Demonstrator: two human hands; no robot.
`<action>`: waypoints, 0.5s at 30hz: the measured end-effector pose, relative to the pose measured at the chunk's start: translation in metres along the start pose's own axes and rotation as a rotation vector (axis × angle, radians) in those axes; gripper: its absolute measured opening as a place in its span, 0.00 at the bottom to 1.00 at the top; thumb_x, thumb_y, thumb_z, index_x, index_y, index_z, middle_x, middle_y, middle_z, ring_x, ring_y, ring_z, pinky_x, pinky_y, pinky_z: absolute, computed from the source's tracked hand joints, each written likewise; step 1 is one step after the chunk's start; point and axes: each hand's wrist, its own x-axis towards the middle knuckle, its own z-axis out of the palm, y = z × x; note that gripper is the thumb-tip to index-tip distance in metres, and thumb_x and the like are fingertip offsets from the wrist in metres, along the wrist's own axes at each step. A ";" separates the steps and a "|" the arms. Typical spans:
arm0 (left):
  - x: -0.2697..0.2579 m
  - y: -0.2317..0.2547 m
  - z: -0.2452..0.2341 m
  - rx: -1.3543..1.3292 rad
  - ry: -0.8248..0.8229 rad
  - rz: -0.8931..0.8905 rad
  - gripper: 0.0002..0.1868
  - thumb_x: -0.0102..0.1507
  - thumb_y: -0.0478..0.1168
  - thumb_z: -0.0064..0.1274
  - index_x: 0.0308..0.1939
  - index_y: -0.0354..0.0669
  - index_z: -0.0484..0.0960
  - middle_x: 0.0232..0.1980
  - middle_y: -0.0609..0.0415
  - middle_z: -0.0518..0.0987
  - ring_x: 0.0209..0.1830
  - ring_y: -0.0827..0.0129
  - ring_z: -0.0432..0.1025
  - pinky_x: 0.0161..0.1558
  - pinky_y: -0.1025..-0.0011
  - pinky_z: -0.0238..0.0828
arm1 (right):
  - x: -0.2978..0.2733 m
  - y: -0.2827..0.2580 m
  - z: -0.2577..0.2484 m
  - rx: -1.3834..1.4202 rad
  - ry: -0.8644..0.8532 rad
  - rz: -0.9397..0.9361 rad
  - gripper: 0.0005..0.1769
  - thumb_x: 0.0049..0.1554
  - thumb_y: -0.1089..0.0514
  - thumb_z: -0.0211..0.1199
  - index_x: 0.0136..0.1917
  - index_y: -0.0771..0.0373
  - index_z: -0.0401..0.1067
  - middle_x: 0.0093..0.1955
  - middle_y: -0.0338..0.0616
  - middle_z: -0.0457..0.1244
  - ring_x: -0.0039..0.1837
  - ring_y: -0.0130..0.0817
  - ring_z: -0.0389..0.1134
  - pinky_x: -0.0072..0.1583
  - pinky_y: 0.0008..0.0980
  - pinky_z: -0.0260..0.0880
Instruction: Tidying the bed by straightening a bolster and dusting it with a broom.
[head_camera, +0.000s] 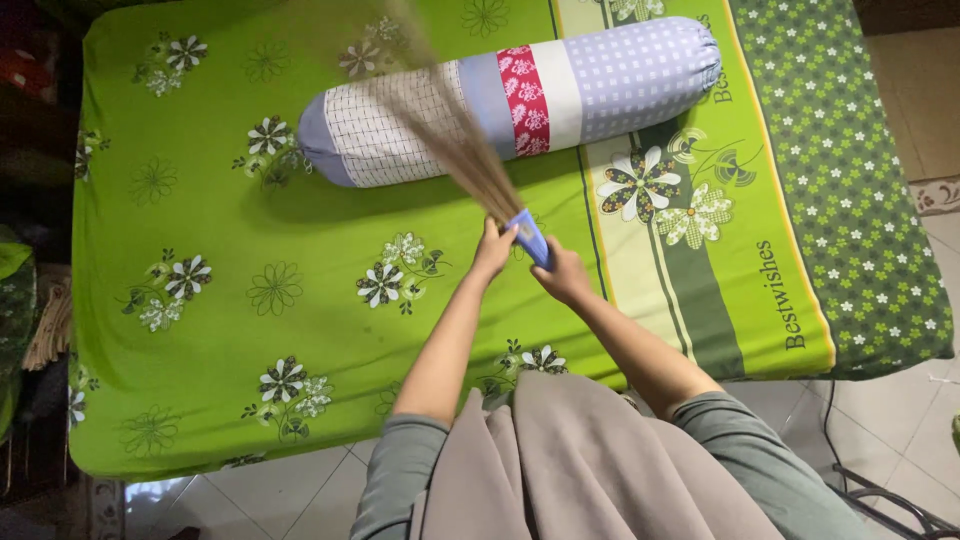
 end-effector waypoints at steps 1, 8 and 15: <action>0.006 0.025 -0.004 -0.001 0.000 0.001 0.35 0.68 0.52 0.54 0.73 0.43 0.58 0.62 0.40 0.77 0.61 0.52 0.74 0.58 0.59 0.72 | 0.006 -0.013 0.005 -0.001 0.001 -0.001 0.30 0.49 0.50 0.71 0.62 0.55 0.66 0.44 0.61 0.69 0.47 0.60 0.72 0.49 0.53 0.73; 0.052 0.016 -0.026 0.047 -0.016 -0.117 0.33 0.67 0.50 0.52 0.72 0.42 0.62 0.57 0.40 0.81 0.53 0.53 0.78 0.54 0.57 0.75 | 0.047 -0.020 0.051 0.481 -0.205 0.316 0.29 0.52 0.53 0.68 0.59 0.66 0.59 0.40 0.54 0.69 0.35 0.40 0.73 0.38 0.41 0.77; 0.009 -0.013 -0.008 -0.538 0.062 -0.091 0.24 0.69 0.45 0.48 0.64 0.39 0.62 0.56 0.47 0.76 0.52 0.61 0.73 0.52 0.63 0.71 | 0.043 -0.030 -0.030 0.263 -0.636 0.131 0.25 0.49 0.56 0.67 0.59 0.63 0.65 0.37 0.45 0.67 0.33 0.33 0.70 0.37 0.37 0.73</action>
